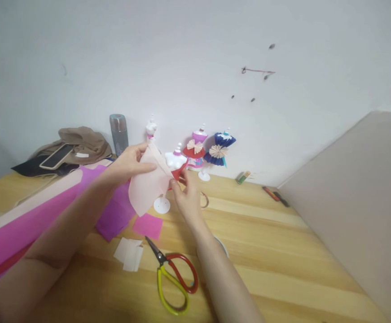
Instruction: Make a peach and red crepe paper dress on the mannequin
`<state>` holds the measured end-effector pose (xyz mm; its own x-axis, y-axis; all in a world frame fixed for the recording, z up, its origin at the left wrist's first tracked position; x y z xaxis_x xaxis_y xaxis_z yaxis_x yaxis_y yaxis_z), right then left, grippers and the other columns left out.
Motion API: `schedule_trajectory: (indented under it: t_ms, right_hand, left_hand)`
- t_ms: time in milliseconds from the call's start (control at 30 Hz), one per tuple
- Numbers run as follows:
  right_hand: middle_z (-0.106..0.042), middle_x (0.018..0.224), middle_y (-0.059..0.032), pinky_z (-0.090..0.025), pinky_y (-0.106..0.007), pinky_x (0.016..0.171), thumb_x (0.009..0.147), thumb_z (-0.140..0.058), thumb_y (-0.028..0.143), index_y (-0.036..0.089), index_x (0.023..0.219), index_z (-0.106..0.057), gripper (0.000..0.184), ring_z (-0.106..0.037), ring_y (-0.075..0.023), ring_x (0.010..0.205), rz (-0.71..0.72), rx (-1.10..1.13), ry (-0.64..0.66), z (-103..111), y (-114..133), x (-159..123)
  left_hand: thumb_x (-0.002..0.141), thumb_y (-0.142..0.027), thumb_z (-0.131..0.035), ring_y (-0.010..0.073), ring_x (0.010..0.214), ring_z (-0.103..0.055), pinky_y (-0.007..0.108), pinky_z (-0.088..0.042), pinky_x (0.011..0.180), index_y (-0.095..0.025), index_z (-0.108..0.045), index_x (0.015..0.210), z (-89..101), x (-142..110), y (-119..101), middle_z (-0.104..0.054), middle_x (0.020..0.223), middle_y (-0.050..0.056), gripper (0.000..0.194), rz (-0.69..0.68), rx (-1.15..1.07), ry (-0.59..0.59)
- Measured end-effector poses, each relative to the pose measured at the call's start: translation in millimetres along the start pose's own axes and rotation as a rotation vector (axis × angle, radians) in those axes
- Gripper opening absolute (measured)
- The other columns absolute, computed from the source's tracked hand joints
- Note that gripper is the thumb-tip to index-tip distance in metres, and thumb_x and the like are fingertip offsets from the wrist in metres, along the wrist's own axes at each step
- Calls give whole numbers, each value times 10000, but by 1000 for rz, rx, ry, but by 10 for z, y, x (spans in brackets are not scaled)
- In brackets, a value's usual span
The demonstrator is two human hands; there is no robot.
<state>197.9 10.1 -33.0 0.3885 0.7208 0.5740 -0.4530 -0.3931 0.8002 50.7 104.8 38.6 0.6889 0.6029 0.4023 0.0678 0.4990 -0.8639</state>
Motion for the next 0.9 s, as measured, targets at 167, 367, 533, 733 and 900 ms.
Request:
schedule_trajectory:
  t_ms: [167,367,533,733,900]
  right_hand:
    - [-696,1052,-69,-538,-493,928,818,-648,294,256,1036,-644,222,-651,-247,997,-8,-28,-12,50,0,-4]
    - [-704,1066,-83,-534,-507,913,792,-673,356,247,1058,-656,288,-651,-271,1022,-28,-58,-26,126,-16,-3]
    - [-722,984,-90,-533,-476,823,783,-671,453,217,975,-677,305,-667,-281,935,-84,-121,-78,254,28,-2]
    - [-580,667,1,-467,-355,650,852,-592,345,228,705,-577,189,-562,-182,647,96,-198,-194,377,462,-85]
    - [-694,889,-33,-500,-398,758,781,-695,346,255,920,-621,182,-645,-239,839,199,-304,0,150,690,-187]
  left_hand:
    - [648,-313,-744,164,665,-634,244,-476,559,-131,-623,833,20,-81,-20,-662,734,28,285,180,-111,25]
    - [654,-336,-771,156,657,-649,223,-484,545,-125,-641,831,23,-113,-48,-689,749,35,305,204,-156,74]
    - [688,-372,-774,194,698,-684,257,-517,582,-123,-682,851,59,-139,-113,-721,791,65,312,204,-165,157]
    - [656,-373,-810,176,658,-673,236,-508,551,-130,-703,821,70,-165,-153,-726,763,57,313,227,-212,185]
    - [642,-376,-832,171,645,-677,247,-527,569,-133,-710,806,-5,-181,-94,-733,768,65,318,266,-308,207]
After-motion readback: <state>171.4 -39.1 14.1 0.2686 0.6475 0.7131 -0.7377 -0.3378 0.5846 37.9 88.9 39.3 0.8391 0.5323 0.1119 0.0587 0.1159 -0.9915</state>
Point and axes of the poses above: each hand's wrist, its own x-axis towards the middle knuckle, its own z-axis out of the back of the hand, y = z × x, the point moved 6 cm from there along x, towards the middle knuckle
